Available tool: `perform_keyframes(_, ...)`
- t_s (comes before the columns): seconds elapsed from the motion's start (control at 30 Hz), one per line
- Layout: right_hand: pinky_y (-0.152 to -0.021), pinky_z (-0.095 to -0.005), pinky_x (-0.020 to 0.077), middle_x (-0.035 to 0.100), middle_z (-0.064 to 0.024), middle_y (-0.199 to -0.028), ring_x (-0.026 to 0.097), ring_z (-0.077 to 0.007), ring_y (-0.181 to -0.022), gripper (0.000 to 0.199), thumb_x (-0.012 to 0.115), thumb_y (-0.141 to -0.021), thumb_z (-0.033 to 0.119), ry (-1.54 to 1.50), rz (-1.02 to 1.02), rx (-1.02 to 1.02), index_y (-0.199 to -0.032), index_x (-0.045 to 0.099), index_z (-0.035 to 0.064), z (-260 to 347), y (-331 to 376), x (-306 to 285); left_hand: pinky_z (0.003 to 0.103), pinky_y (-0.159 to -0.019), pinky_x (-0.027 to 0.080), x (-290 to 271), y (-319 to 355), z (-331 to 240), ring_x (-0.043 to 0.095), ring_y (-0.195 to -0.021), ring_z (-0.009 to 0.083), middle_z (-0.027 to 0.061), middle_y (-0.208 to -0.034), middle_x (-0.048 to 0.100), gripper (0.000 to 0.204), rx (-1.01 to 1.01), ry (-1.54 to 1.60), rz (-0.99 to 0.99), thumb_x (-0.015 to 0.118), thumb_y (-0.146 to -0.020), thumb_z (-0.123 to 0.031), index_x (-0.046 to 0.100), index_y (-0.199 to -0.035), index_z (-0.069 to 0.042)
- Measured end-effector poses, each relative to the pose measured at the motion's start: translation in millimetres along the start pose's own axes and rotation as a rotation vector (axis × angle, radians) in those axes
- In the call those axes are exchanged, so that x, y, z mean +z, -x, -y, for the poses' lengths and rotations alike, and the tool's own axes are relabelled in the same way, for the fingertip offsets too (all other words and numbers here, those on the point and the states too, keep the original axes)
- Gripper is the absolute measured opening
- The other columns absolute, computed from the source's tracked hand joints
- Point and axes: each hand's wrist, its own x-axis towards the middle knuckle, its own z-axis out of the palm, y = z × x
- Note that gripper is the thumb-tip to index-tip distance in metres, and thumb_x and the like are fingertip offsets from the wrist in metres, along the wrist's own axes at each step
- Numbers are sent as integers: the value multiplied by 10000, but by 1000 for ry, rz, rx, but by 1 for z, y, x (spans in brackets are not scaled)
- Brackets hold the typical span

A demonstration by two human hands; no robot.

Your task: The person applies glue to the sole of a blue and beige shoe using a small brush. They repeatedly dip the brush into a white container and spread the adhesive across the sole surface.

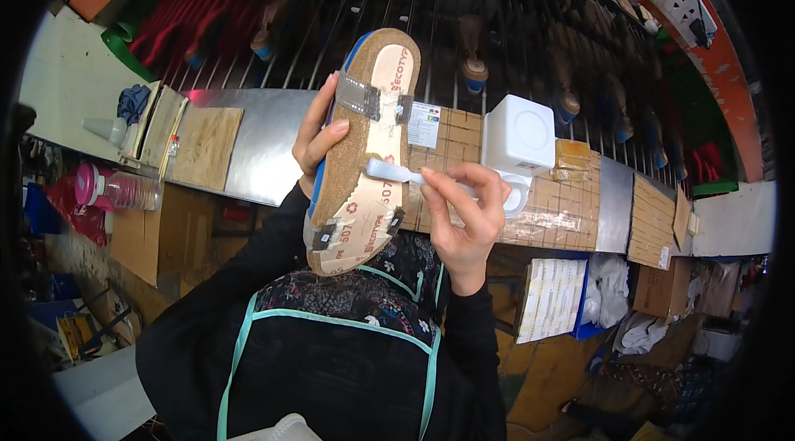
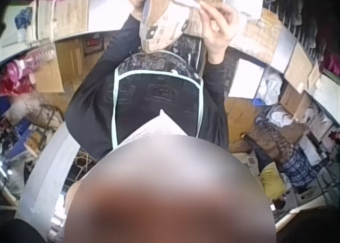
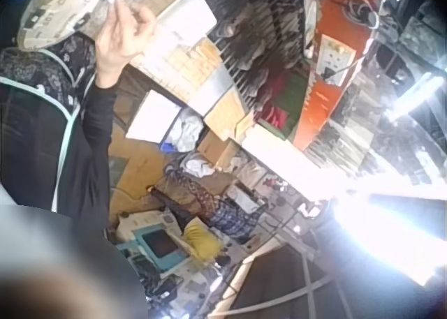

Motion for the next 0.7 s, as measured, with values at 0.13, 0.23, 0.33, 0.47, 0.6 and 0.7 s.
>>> perform_keyframes(0.13,-739,-290,392,584,-39,-919,524,-193,-841,254,784,-718,46,1,-30,-42,-959,762,124,2,7,1,458,-1031,472,3,-1,3,499,-1269,401,205,-1399,477,501,-7,-16,-1,801,-708,-129,601,-1160,-209)
perform_keyframes(0.23,-732,-285,392,582,-38,-917,524,-192,-839,260,784,-721,45,-4,-51,-74,-967,762,125,4,10,3,452,-1031,479,5,-3,6,500,-1270,391,196,-1398,478,521,10,-46,-8,815,-694,-131,602,-1161,-217)
perform_keyframes(0.33,-735,-283,386,582,-37,-917,525,-186,-826,259,778,-733,49,-2,-54,-52,-979,762,125,4,7,2,470,-964,523,4,-7,9,483,-1263,439,281,-1437,344,604,89,-21,77,807,-742,-227,500,-1259,-165)
perform_keyframes(0.47,-764,-290,362,584,-38,-920,527,-174,-807,246,770,-749,65,49,-41,-7,-988,762,123,2,-8,-4,447,-1025,489,12,-1,1,482,-1282,391,200,-1424,425,564,15,76,6,838,-682,-170,567,-1174,-218)
perform_keyframes(0.6,-776,-301,346,598,-44,-928,528,-169,-810,241,769,-748,68,169,-93,-124,-981,765,126,-1,-23,-6,439,-1045,473,8,1,0,487,-1286,373,167,-1410,468,514,23,5,1,829,-683,-147,588,-1129,-231)
perform_keyframes(0.7,-763,-300,356,604,-43,-928,530,-173,-818,246,770,-739,53,171,-83,-149,-974,765,126,-1,-23,-6,445,-1045,469,7,1,5,491,-1282,377,170,-1402,478,502,60,-9,10,820,-693,-145,587,-1130,-229)
